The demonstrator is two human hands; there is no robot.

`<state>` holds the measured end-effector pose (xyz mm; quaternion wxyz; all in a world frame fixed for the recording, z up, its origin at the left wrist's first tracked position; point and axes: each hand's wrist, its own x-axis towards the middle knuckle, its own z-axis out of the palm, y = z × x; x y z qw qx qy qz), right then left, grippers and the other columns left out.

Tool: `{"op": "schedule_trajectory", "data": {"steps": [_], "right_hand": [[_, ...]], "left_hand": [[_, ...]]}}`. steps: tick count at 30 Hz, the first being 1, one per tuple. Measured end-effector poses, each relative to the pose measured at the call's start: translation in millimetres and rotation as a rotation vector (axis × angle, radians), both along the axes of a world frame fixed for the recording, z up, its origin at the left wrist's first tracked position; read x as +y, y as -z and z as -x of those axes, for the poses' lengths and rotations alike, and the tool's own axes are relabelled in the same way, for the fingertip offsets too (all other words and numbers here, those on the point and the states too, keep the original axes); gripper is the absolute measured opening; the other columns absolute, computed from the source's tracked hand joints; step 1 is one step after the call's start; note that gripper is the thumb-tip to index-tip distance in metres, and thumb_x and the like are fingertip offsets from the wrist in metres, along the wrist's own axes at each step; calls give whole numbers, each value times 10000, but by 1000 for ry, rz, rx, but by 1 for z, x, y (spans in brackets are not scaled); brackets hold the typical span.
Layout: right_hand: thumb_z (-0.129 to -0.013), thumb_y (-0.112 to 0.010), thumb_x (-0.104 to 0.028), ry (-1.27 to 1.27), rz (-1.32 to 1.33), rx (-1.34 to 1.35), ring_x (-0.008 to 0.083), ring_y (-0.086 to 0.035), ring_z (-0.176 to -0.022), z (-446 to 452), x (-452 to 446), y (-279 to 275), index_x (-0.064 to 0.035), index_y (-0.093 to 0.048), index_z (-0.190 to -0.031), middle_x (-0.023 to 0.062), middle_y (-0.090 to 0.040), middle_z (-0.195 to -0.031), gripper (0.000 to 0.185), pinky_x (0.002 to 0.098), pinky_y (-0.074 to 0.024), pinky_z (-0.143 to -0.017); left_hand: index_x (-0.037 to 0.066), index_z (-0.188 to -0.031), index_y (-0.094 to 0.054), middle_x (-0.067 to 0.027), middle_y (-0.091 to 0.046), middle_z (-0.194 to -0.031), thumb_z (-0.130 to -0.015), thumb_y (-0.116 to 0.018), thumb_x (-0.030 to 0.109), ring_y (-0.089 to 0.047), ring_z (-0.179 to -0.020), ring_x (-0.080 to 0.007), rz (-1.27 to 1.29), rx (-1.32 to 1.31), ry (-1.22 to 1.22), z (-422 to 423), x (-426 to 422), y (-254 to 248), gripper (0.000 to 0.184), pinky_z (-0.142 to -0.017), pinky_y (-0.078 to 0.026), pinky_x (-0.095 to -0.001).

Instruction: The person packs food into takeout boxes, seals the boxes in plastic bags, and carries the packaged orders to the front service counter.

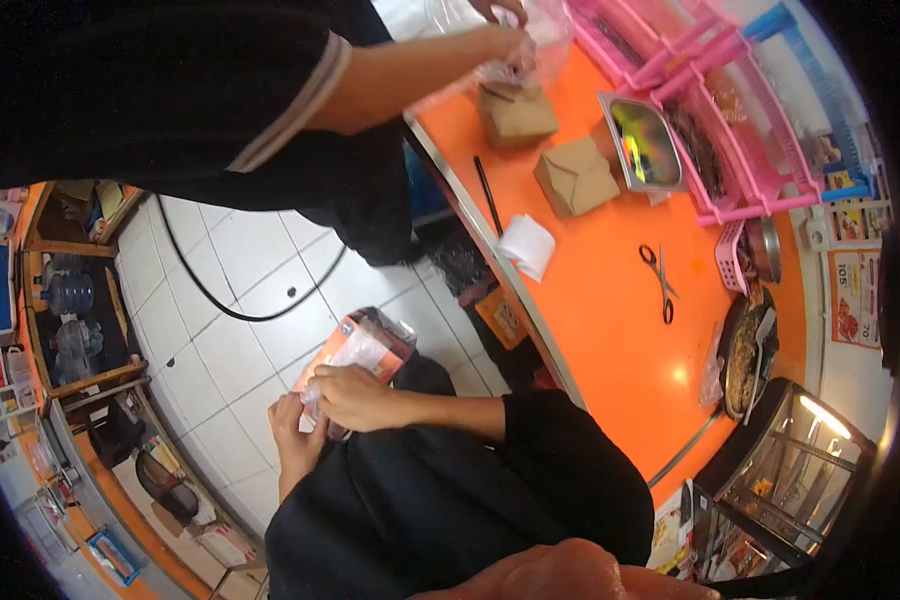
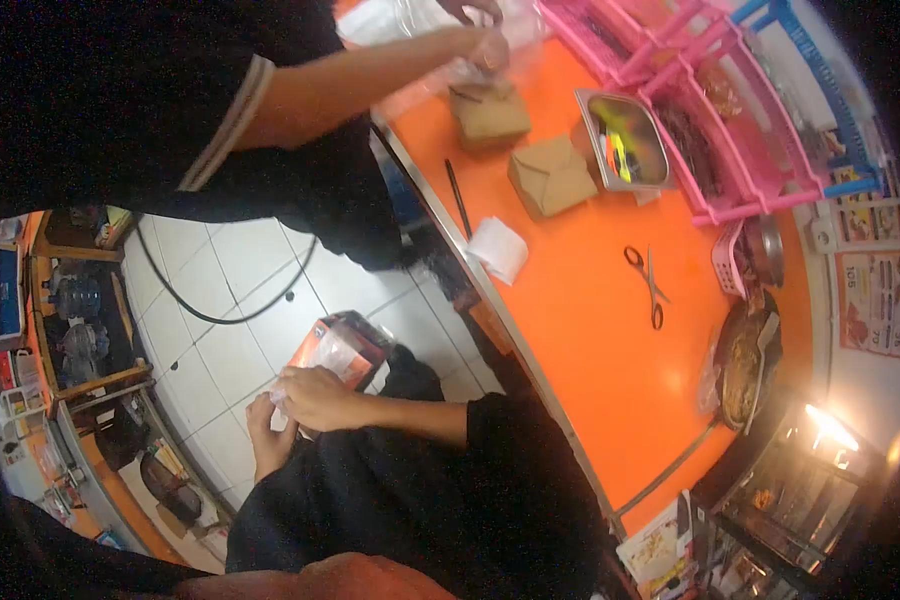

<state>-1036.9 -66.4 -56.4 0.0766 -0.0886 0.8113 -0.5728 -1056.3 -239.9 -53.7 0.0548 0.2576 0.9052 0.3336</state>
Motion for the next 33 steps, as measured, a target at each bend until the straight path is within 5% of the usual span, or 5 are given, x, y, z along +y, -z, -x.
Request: {"op": "schedule_trajectory", "data": {"steps": [12, 17, 22, 23, 33], "right_hand": [[-827, -497, -88, -144, -56, 137, 345, -621, -904, 131, -65, -3, 59, -627, -928, 232, -616, -982, 220, 412, -485, -786], [-881, -517, -158, -49, 201, -199, 167, -577, -753, 230, -117, -8, 28, -632, -1003, 83, -619, -823, 250, 311, -469, -697], [-887, -502, -120, 144, 350, -394, 58, -461, -626, 329, -165, -49, -29, -613, -882, -35, -500, -702, 144, 218, -377, -563], [-865, -483, -99, 105, 327, -319, 73, -506, -706, 353, -171, -61, 17, -614, -959, -5, -563, -792, 199, 230, -424, -604], [-919, -447, -117, 86, 438, -45, 87, -403, -642, 596, -238, -132, -50, -475, -735, -3, -418, -686, 198, 228, -326, -607]], "left_hand": [[10, -1009, -621, -76, -641, -916, -937, -548, 160, -615, -857, -165, -375, -999, -1457, -45, -342, 209, 182, -787, -490, -278], [7, -1051, -592, -103, -622, -982, -907, -559, 215, -617, -923, -229, 561, -991, -871, -98, -410, 245, 255, -797, -501, -308], [42, -1103, -572, -82, -628, -1065, -880, -547, 268, -620, -926, -235, -1093, -910, -1713, 35, -454, 254, 318, -769, -467, -375], [83, -1115, -574, -27, -636, -1059, -880, -541, 269, -620, -900, -201, -765, -1044, -1786, 84, -479, 285, 301, -694, -432, -355], [123, -1372, -417, -53, -534, -1311, -912, -518, 506, -515, -1199, -222, -762, -1185, -447, 619, -334, 103, 607, -946, -452, -448]]}}
